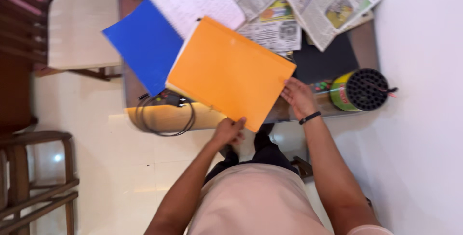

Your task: The person organizes a cluttered desk by sorting through papers, notebooks, and newspapers. They move items aside, open a black binder, and place loose papers inside. They also handle a laptop, placing it into a grey sleeve.

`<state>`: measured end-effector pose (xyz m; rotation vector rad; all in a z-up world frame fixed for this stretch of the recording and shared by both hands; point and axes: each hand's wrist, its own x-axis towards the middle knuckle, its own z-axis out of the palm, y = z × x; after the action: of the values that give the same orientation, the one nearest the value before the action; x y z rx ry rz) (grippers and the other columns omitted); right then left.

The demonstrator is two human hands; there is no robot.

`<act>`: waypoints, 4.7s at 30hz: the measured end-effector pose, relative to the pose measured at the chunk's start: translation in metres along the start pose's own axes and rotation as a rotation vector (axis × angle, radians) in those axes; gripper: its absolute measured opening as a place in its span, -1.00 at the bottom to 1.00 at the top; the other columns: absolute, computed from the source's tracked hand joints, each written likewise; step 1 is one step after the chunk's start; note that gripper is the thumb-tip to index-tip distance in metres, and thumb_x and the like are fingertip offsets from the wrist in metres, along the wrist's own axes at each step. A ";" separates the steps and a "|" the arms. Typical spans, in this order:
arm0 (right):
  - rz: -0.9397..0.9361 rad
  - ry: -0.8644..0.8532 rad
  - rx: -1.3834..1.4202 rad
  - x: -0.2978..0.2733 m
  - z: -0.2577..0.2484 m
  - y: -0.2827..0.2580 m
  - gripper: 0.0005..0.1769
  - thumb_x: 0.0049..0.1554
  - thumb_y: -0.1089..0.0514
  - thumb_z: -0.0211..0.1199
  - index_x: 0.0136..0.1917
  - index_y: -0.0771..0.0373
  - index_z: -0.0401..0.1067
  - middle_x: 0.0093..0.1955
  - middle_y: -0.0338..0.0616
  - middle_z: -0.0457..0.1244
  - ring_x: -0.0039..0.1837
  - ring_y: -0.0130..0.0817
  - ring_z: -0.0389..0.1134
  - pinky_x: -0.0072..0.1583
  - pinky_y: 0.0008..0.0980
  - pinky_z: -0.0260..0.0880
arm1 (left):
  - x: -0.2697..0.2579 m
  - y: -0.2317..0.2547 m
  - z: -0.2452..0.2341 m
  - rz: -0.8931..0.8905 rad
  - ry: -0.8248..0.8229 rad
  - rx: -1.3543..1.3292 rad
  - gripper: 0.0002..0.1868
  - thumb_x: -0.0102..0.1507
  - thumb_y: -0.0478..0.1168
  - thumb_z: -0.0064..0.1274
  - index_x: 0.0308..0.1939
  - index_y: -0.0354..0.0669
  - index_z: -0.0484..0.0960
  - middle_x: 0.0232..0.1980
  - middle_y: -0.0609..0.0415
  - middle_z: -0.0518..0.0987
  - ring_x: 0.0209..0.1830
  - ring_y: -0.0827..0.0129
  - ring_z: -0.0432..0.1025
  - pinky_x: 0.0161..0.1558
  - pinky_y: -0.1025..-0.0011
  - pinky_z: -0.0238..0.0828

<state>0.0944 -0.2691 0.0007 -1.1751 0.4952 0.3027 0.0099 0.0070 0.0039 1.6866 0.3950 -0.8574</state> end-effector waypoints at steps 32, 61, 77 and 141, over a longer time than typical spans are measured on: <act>-0.721 0.594 -0.706 -0.169 -0.173 -0.203 -0.80 0.18 0.40 0.40 0.09 0.39 0.52 0.01 -0.06 0.38 0.00 -0.39 0.44 0.06 -0.45 0.50 | 0.069 0.265 0.252 0.856 -0.256 0.641 -0.56 0.20 -0.17 0.24 0.15 -0.08 0.55 0.08 -0.02 0.52 -0.13 0.13 0.52 -0.09 0.20 0.49; -0.363 0.256 -0.942 0.135 -0.152 -0.137 -0.41 -0.05 0.43 0.45 0.25 0.37 0.39 0.10 0.14 0.35 -0.19 -0.29 0.47 -0.17 -0.37 0.48 | 0.116 0.179 0.151 0.260 0.335 0.061 -0.58 0.36 0.03 -0.01 -0.13 -0.29 0.72 -0.47 -0.05 0.67 -0.44 0.21 0.63 -0.25 0.29 0.53; -0.786 -0.467 -1.564 -0.041 0.031 -0.052 -0.48 -0.10 0.27 0.41 0.17 0.15 0.49 0.44 0.06 0.12 0.46 0.03 0.13 0.37 0.09 0.13 | 0.018 0.092 -0.005 0.391 0.608 0.504 -0.75 0.19 -0.19 0.18 -0.08 -0.15 0.73 -0.01 -0.13 0.58 0.11 -0.01 0.42 0.16 0.16 0.36; -0.122 -0.664 -0.779 0.096 0.070 -0.035 -0.62 0.18 0.35 0.41 0.14 0.39 0.27 0.03 -0.04 0.20 0.11 -0.23 0.27 0.15 -0.21 0.34 | 0.040 0.042 -0.095 0.202 0.748 -0.321 -0.42 0.08 -0.40 0.30 0.17 -0.42 0.48 0.03 -0.17 0.67 -0.04 0.18 0.61 0.00 0.32 0.56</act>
<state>0.2076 -0.2192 0.0001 -1.7374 -0.3186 0.7875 0.0961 0.0770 0.0123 1.6566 0.8010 0.0211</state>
